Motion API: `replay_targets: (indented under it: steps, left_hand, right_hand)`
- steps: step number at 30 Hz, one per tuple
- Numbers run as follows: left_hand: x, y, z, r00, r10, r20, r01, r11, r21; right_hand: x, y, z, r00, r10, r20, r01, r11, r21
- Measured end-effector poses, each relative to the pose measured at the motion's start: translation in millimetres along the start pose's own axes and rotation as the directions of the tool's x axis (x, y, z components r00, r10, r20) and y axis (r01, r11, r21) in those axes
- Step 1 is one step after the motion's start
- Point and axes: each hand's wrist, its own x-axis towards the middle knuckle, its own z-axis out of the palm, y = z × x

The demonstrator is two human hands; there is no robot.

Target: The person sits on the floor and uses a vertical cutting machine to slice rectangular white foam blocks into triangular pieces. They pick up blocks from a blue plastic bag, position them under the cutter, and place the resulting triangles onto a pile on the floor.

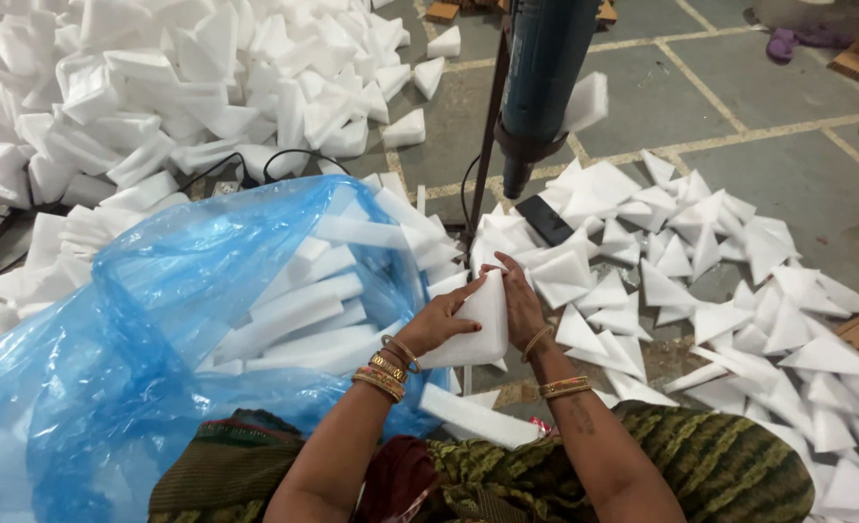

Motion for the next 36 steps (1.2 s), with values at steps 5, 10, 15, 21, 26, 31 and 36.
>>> replay_targets:
  steps: [5, 10, 15, 21, 26, 31, 36]
  left_hand:
    - [-25, 7, 2, 0.999, -0.034, -0.003, 0.034, 0.998, 0.046]
    - [-38, 26, 8, 1.0, 0.014, 0.012, -0.015, 0.993, 0.119]
    - [-50, 61, 16, 0.996, -0.058, -0.073, 0.09, 0.786, 0.611]
    - [-43, 51, 37, 0.978, 0.21, 0.001, -0.087, 0.4, 0.912]
    - [-35, 20, 37, 0.949, 0.315, 0.013, -0.133, 0.362, 0.922]
    - [-34, 17, 30, 0.877, 0.479, -0.045, -0.202, 0.45, 0.87]
    - [-37, 35, -1, 0.587, 0.707, -0.394, -0.074, 0.531, 0.844]
  right_hand:
    - [-20, 2, 10, 0.998, -0.048, 0.047, 0.056, 0.981, -0.186]
    - [-32, -4, 16, 0.979, -0.182, 0.09, 0.203, 0.899, -0.388]
    - [-33, -12, 10, 0.978, -0.015, -0.206, -0.02, 0.985, -0.169]
    - [-35, -15, -12, 0.952, 0.001, -0.305, -0.107, 0.937, -0.331]
    - [-35, -21, -17, 0.962, 0.034, -0.272, -0.169, 0.854, -0.492]
    - [-33, -15, -22, 0.959, -0.069, -0.274, -0.082, 0.862, -0.501]
    - [-28, -27, -32, 0.845, -0.14, -0.516, -0.139, 0.874, -0.465]
